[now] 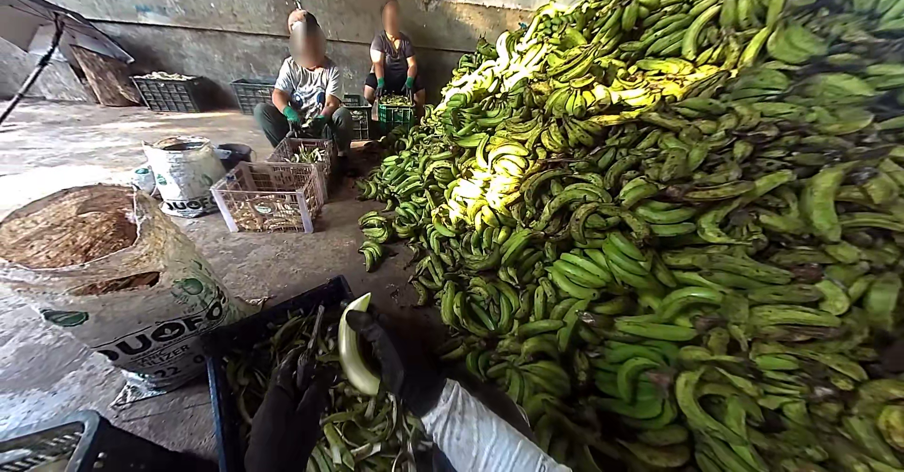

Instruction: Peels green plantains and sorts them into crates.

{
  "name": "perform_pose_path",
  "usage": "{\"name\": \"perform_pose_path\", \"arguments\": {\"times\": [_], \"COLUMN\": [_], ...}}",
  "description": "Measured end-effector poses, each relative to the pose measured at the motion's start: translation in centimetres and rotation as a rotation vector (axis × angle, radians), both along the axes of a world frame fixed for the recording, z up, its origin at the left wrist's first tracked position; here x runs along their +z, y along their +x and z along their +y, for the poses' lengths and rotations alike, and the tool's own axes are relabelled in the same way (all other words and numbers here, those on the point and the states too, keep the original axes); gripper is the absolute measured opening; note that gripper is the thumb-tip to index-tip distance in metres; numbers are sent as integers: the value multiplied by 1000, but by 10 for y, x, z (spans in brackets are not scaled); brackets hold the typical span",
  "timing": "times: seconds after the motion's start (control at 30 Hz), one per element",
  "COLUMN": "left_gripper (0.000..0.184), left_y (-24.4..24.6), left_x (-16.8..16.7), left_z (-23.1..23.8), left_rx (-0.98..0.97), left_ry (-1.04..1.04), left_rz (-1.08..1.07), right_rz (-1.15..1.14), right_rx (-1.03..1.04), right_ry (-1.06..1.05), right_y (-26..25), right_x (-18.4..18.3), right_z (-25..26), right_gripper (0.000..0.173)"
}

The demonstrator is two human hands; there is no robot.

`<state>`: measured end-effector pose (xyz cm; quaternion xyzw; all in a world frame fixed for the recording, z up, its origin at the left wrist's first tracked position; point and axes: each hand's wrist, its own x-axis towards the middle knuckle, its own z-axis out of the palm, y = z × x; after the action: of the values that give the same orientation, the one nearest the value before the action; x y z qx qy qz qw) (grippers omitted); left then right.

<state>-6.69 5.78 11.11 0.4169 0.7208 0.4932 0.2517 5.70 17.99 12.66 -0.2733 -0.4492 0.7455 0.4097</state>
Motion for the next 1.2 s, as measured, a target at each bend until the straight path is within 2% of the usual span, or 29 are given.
{"name": "perform_pose_path", "arguments": {"times": [0.1, 0.5, 0.77, 0.93, 1.03, 1.1, 1.2], "left_gripper": [54, 51, 48, 59, 55, 54, 58], "left_y": [0, 2, 3, 3, 3, 5, 2], "left_x": [2, 4, 4, -1, -6, -7, -8], "left_z": [0, 2, 0, 0, 0, 1, 2], "left_rx": [26, 17, 6, -13, -15, -6, -40], "left_ry": [-37, -73, -80, 116, 178, 185, 236], "left_rz": [12, 86, 94, 57, 14, 61, 278], "right_rz": [102, 136, 219, 326, 297, 322, 491], "right_rx": [-23, 21, 0, -7, -51, -44, 13], "right_ry": [-70, -195, -167, -282, -364, -390, -247], "right_y": [-1, 2, 0, 3, 4, 5, 4], "right_x": [-9, -6, -12, 1, 7, 1, -11], "right_z": [10, 8, 10, 14, 15, 17, 24], "right_gripper": [37, 33, 29, 32, 34, 33, 34]}}
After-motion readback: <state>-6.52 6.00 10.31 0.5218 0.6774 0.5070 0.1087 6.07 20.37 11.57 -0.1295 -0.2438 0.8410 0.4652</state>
